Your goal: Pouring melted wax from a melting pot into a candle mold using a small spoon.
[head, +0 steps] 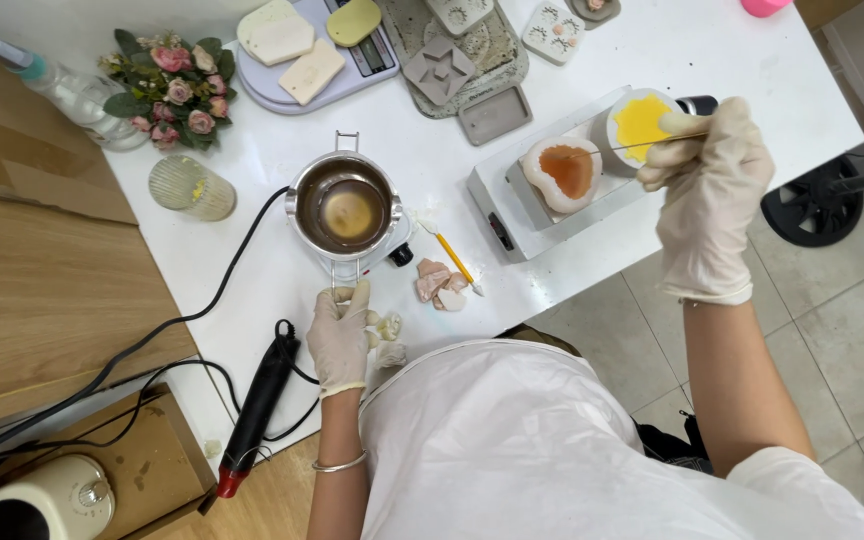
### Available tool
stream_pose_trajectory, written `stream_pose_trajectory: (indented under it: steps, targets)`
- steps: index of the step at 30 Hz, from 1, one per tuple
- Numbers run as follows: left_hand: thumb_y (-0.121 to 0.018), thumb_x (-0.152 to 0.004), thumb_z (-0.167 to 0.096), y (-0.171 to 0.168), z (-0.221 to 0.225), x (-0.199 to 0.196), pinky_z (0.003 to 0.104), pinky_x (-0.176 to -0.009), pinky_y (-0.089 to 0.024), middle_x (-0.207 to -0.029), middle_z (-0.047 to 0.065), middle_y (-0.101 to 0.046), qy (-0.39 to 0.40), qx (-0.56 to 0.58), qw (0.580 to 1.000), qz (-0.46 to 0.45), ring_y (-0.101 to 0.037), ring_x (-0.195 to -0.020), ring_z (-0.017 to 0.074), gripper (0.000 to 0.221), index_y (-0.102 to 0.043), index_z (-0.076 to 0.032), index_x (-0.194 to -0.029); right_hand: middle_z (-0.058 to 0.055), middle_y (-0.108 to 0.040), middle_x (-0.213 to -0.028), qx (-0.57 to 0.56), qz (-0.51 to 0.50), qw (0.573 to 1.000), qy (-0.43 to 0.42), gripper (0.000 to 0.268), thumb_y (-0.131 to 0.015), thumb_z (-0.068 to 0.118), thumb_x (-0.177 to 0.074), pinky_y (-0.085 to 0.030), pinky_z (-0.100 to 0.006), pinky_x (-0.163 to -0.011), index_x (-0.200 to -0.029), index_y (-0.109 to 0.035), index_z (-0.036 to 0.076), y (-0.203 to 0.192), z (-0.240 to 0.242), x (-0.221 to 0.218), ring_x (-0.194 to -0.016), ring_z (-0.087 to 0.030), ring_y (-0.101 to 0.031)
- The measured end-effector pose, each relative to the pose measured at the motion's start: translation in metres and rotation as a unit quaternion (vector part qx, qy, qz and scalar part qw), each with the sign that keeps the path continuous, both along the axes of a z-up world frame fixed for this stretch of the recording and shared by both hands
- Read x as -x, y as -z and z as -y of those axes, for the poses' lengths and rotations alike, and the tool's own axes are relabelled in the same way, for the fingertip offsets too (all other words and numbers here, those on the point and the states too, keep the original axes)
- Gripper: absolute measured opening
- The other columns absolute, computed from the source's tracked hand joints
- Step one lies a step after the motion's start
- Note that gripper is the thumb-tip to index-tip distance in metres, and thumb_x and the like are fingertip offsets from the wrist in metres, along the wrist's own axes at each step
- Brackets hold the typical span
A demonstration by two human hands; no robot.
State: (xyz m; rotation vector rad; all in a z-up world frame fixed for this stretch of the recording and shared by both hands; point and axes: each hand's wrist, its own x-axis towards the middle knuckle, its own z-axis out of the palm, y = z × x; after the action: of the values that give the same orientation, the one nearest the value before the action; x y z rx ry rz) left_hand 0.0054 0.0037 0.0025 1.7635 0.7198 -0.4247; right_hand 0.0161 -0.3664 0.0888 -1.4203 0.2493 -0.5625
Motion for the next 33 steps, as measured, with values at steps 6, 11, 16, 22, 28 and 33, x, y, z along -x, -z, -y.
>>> stream_pose_trajectory:
  steps: [6, 11, 16, 22, 28, 33]
  targets:
    - [-0.071, -0.092, -0.035, -0.004, 0.001, 0.001, 0.026, -0.045, -0.045, -0.067, 0.004, -0.068, 0.001, -0.003, 1.0, -0.004, -0.055, -0.046, 0.009, 0.03, -0.066, -0.007, -0.098, -0.008, -0.071, -0.093, -0.043, -0.084, 0.984, -0.148, 0.023, -0.06, 0.028, -0.109, -0.056, -0.026, -0.064, -0.107, -0.062, 0.006, 0.021, -0.085, -0.027, -0.075, -0.013, -0.068]
    - [-0.072, -0.092, -0.037, 0.011, 0.0, 0.005, 0.028, -0.048, -0.046, -0.068, 0.006, -0.069, -0.008, 0.014, 1.0, 0.018, -0.057, -0.05, 0.0096, 0.031, -0.065, -0.007, -0.098, -0.004, -0.07, -0.088, -0.03, -0.163, 0.953, -0.254, 0.034, -0.053, 0.03, -0.108, -0.056, -0.024, -0.07, -0.117, -0.065, 0.0, 0.077, -0.141, -0.062, -0.075, -0.01, -0.066]
    - [-0.071, -0.091, -0.041, 0.014, 0.0, 0.005, 0.031, -0.056, -0.053, -0.069, 0.005, -0.071, 0.025, -0.05, 0.998, 0.017, -0.067, -0.057, 0.0142, 0.032, -0.066, -0.011, -0.099, -0.005, -0.068, -0.084, -0.048, -0.2, 0.927, -0.314, 0.034, -0.049, 0.029, -0.109, -0.056, -0.024, -0.066, -0.111, -0.064, -0.001, 0.126, -0.159, -0.086, -0.071, -0.011, -0.066]
    - [-0.065, -0.093, -0.05, 0.008, 0.004, 0.004, 0.037, -0.068, -0.055, -0.073, 0.005, -0.075, 0.099, -0.128, 0.987, 0.0, -0.073, -0.068, 0.0238, 0.037, -0.061, -0.014, -0.105, -0.008, -0.07, -0.079, -0.028, -0.252, 0.93, -0.267, 0.035, -0.047, 0.028, -0.109, -0.056, -0.027, -0.06, -0.108, -0.064, -0.003, 0.153, -0.155, -0.097, -0.064, -0.013, -0.065]
    - [-0.063, -0.094, -0.049, 0.015, 0.005, 0.006, 0.041, -0.069, -0.053, -0.074, 0.004, -0.076, 0.127, -0.168, 0.977, 0.034, -0.072, -0.071, 0.0274, 0.036, -0.06, -0.016, -0.107, -0.013, -0.067, -0.076, -0.138, -0.249, 0.921, -0.266, 0.041, -0.046, 0.03, -0.11, -0.055, -0.029, -0.056, -0.106, -0.063, -0.007, 0.163, -0.148, -0.092, -0.06, -0.019, -0.064]
    - [-0.064, -0.094, -0.049, 0.004, 0.005, 0.005, 0.038, -0.068, -0.054, -0.072, 0.005, -0.075, 0.11, -0.128, 0.986, 0.012, -0.073, -0.067, 0.0247, 0.036, -0.06, -0.015, -0.106, -0.015, -0.069, -0.083, -0.201, -0.224, 0.912, -0.279, 0.041, -0.046, 0.025, -0.109, -0.057, -0.031, -0.061, -0.111, -0.064, -0.011, 0.149, -0.139, -0.087, -0.067, -0.02, -0.067]
